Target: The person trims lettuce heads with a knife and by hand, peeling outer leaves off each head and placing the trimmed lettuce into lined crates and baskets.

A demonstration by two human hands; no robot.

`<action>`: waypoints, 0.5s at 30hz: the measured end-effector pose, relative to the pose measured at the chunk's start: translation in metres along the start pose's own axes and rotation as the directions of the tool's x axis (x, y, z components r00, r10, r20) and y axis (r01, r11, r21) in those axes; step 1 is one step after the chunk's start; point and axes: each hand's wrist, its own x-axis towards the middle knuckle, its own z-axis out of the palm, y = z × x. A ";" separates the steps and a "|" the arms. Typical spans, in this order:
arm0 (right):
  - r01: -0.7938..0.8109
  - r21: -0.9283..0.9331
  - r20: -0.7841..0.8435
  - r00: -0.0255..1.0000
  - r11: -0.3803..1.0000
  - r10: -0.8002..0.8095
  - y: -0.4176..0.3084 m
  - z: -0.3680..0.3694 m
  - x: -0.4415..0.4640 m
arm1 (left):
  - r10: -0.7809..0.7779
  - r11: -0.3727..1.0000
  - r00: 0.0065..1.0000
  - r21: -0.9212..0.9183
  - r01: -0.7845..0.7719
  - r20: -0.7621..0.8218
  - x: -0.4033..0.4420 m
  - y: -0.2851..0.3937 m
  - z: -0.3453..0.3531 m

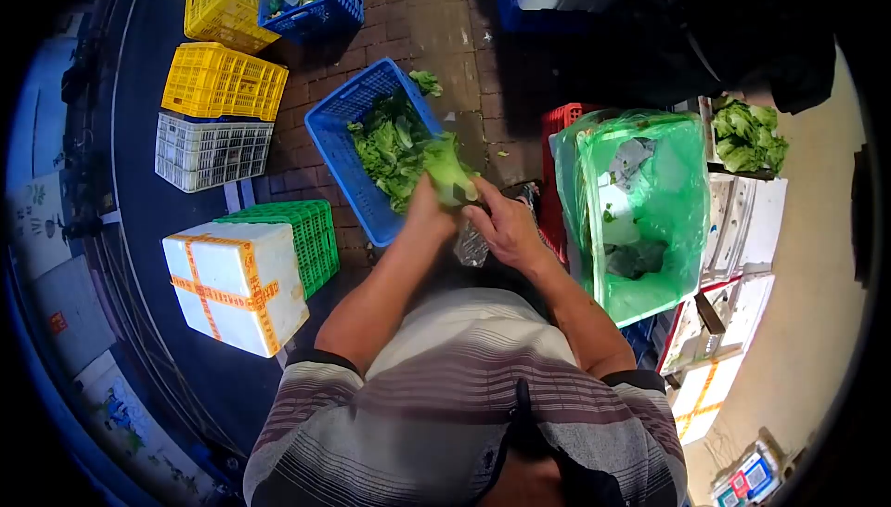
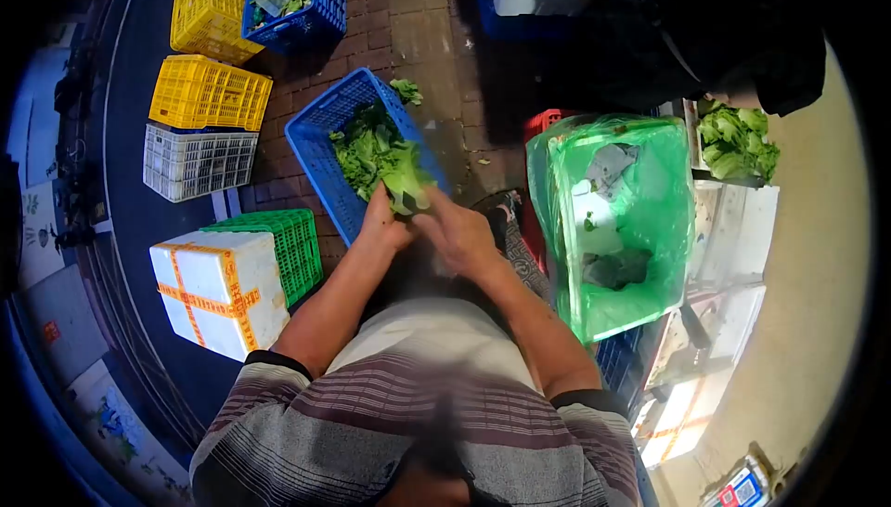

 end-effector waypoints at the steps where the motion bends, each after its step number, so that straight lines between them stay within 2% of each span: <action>1: -0.013 0.003 0.021 1.000 1.000 0.013 0.000 0.001 0.001 | 0.000 1.000 1.000 -0.002 0.000 0.014 0.000 0.002 -0.002; 2: -0.012 0.017 0.022 1.000 1.000 0.011 -0.002 0.002 0.001 | 0.001 1.000 1.000 -0.004 -0.001 0.028 0.000 0.004 -0.004; 5: 0.003 0.029 0.017 1.000 1.000 -0.004 -0.006 0.007 0.000 | 0.031 0.998 0.993 0.050 -0.026 -0.112 -0.015 0.008 0.024; 7: 0.026 0.000 0.003 1.000 1.000 -0.026 -0.005 0.013 -0.001 | 0.036 0.998 0.996 0.046 -0.032 -0.082 -0.010 0.009 0.013; 10: -0.038 -0.027 0.064 0.997 0.999 0.039 -0.011 0.011 0.003 | 0.049 0.999 0.994 0.022 -0.047 -0.093 -0.006 0.010 0.008; 15: 0.012 -0.034 0.020 1.000 0.999 -0.012 -0.007 0.016 0.003 | 0.059 0.998 0.995 -0.006 -0.060 -0.079 -0.011 0.010 0.010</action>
